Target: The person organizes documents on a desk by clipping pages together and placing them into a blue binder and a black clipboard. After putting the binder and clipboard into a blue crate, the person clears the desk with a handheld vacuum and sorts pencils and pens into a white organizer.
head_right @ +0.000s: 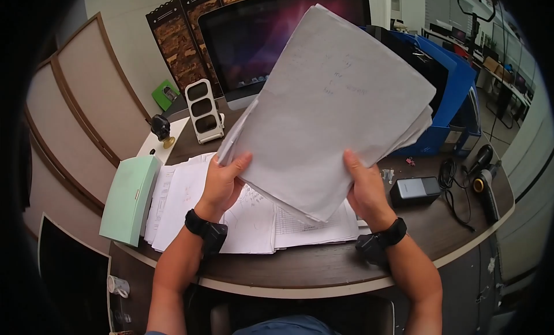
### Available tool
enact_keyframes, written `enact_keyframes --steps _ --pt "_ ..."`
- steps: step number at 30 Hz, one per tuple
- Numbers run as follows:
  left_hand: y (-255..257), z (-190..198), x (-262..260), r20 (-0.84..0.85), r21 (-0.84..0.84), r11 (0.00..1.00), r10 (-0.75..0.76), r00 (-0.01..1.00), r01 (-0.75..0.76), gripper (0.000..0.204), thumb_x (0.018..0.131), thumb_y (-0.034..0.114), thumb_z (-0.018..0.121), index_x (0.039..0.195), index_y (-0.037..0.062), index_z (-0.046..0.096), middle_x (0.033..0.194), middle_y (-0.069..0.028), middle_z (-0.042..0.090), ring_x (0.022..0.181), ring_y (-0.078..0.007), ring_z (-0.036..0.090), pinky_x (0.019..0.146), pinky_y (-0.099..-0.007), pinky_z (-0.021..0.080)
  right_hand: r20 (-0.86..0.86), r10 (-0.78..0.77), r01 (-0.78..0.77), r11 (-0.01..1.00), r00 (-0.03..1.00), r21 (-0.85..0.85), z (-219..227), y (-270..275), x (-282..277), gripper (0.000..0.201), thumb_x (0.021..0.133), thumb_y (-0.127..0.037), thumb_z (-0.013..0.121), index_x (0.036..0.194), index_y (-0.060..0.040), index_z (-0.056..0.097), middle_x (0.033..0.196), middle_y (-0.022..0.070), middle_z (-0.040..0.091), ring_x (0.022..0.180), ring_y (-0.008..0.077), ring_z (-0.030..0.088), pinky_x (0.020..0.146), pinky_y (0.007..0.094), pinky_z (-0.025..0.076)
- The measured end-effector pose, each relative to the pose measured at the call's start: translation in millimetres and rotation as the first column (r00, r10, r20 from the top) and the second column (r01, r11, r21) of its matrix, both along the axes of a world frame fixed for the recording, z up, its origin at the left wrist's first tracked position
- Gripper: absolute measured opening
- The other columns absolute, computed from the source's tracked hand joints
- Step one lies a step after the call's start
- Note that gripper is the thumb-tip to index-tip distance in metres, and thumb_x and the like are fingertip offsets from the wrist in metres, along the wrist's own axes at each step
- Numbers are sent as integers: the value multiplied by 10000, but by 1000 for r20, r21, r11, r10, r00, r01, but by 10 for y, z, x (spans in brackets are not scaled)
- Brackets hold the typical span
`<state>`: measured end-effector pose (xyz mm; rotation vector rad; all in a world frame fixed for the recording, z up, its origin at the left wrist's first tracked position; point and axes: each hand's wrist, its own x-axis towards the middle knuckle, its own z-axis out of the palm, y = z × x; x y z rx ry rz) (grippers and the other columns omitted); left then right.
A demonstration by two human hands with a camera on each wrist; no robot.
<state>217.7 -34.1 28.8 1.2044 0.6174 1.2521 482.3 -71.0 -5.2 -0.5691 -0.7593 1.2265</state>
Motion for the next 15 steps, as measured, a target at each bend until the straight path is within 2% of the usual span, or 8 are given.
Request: enact_keyframes --steps 2,3,5,6,8,9,13,15 --pt "99 -37 -64 1 50 978 204 979 -204 323 877 60 672 1188 5 601 997 -29 658 894 -100 612 793 -236 502 111 48 -50 999 993 20 47 -31 -11 450 921 -159 626 1303 4 453 1233 103 564 1146 196 538 1009 368 430" --pt "101 79 -88 54 140 967 209 976 -215 294 877 56 673 1164 13 627 950 -14 663 856 -78 597 774 -222 487 111 47 -50 999 993 20 70 -12 58 450 921 -159 626 1303 4 453 1233 103 564 1146 196 538 1009 368 430" --pt "182 194 -276 -56 290 923 279 959 -252 255 875 55 678 1126 17 656 933 2 662 838 -62 579 773 -214 472 50 27 -34 989 998 146 133 55 313 449 891 -101 639 1290 8 464 1192 113 589 1103 201 568 995 371 442" --pt "176 245 -352 -56 290 923 281 958 -254 255 875 55 678 1126 17 656 933 2 662 838 -62 579 773 -214 472 113 15 -29 992 993 120 183 30 372 489 862 -105 661 1298 -10 463 1215 100 574 1110 202 568 1003 350 422" --pt "146 375 -456 -284 524 821 419 862 -227 208 878 49 672 1082 12 676 930 11 662 852 -58 575 779 -210 468 188 -77 52 990 979 133 181 48 365 455 847 -80 679 1258 -1 500 1160 107 603 1065 202 590 980 348 437" --pt "128 446 -483 -286 523 822 417 863 -225 208 878 49 672 1082 12 676 930 11 662 852 -58 575 779 -210 468 258 -169 134 980 951 145 168 44 362 421 832 -55 696 1217 7 538 1105 113 633 1019 201 612 957 345 452" --pt "96 601 -575 -344 607 773 465 816 -185 215 867 30 674 1078 -9 669 946 -9 669 856 -77 590 768 -220 480 465 -167 118 984 869 133 120 78 422 434 782 -69 749 1173 6 575 1069 108 657 994 172 620 923 312 466" --pt "42 689 -564 -347 688 715 477 808 -126 203 863 28 676 1059 -22 669 925 -5 660 827 -75 583 752 -216 469 451 -141 94 988 881 124 160 75 441 432 778 -74 752 1169 3 583 1062 103 662 981 165 622 915 311 469"
